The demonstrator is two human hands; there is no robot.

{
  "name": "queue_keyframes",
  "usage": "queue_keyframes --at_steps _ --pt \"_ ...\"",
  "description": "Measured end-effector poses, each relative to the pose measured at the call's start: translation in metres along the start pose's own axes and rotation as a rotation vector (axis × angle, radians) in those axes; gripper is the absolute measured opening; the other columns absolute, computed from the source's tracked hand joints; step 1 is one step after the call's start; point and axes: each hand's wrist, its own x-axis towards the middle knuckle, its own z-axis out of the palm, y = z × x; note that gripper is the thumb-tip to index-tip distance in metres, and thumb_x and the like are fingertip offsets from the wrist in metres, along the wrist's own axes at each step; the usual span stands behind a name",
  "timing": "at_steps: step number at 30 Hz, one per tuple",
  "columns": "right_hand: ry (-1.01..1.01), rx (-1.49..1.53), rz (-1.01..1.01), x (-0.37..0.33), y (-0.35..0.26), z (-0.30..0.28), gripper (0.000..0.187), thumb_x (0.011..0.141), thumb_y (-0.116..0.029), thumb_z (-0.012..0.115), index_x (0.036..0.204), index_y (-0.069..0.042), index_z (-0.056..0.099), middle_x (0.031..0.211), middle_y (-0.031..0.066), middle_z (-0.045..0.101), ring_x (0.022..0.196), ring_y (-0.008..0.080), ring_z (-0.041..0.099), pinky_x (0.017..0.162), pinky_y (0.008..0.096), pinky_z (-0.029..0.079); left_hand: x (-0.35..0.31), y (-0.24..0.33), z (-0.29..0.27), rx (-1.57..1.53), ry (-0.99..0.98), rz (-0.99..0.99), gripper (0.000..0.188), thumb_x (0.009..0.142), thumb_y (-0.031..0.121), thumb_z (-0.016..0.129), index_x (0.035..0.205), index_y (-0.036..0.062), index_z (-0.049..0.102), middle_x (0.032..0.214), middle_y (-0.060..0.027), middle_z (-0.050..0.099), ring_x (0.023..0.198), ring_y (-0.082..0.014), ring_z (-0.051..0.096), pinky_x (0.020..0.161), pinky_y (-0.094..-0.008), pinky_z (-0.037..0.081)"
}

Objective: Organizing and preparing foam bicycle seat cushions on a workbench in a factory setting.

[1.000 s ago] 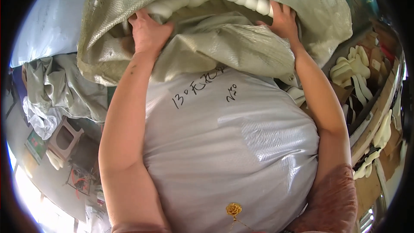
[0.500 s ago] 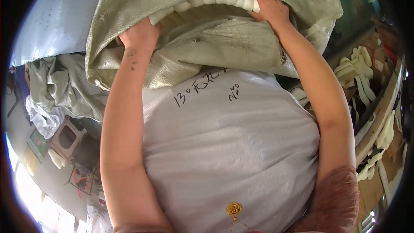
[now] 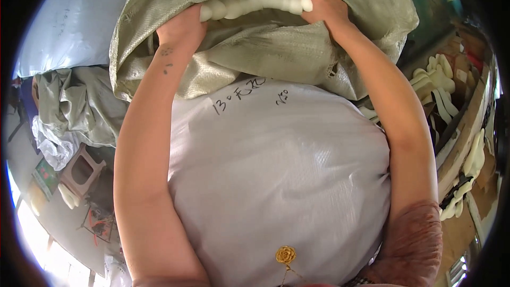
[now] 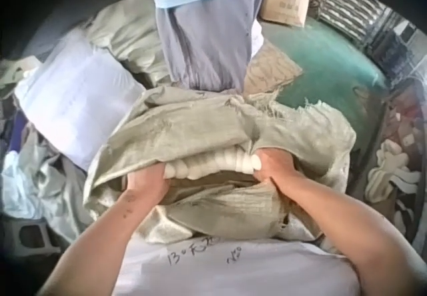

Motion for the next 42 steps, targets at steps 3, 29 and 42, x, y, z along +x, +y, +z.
queue_keyframes --at_steps 3,29,42 --pt "0.037 0.207 -0.130 -0.030 0.012 -0.025 0.025 0.063 -0.021 0.072 0.085 -0.013 0.061 0.083 0.0096 0.063 0.084 0.0312 0.060 0.069 0.0408 0.045 -0.017 0.007 -0.049 -0.003 -0.055 0.083 0.034 0.075 0.017 0.062 0.109 0.0157 0.061 0.112 -0.0113 0.059 0.103 -0.0317 0.056 0.087 -0.0417 0.046" --pt "0.101 -0.014 -0.262 -0.114 -0.043 -0.074 0.039 0.067 -0.020 0.070 0.104 -0.018 0.058 0.091 0.0054 0.063 0.094 0.0284 0.055 0.075 0.0411 0.047 -0.080 0.005 -0.120 0.009 -0.193 0.103 0.051 0.070 0.034 0.073 0.115 0.0171 0.057 0.107 -0.0051 0.059 0.103 -0.0277 0.055 0.082 -0.0414 0.048" --pt "0.429 0.015 -0.312 -0.320 -0.160 -0.290 0.033 0.060 -0.023 0.072 0.090 -0.013 0.059 0.077 0.0000 0.059 0.085 0.0213 0.054 0.062 0.0370 0.047 -0.245 -0.029 -0.388 -0.049 0.194 0.233 0.046 0.064 0.020 0.076 0.106 0.0117 0.059 0.093 -0.0048 0.059 0.093 -0.0273 0.056 0.073 -0.0389 0.048"
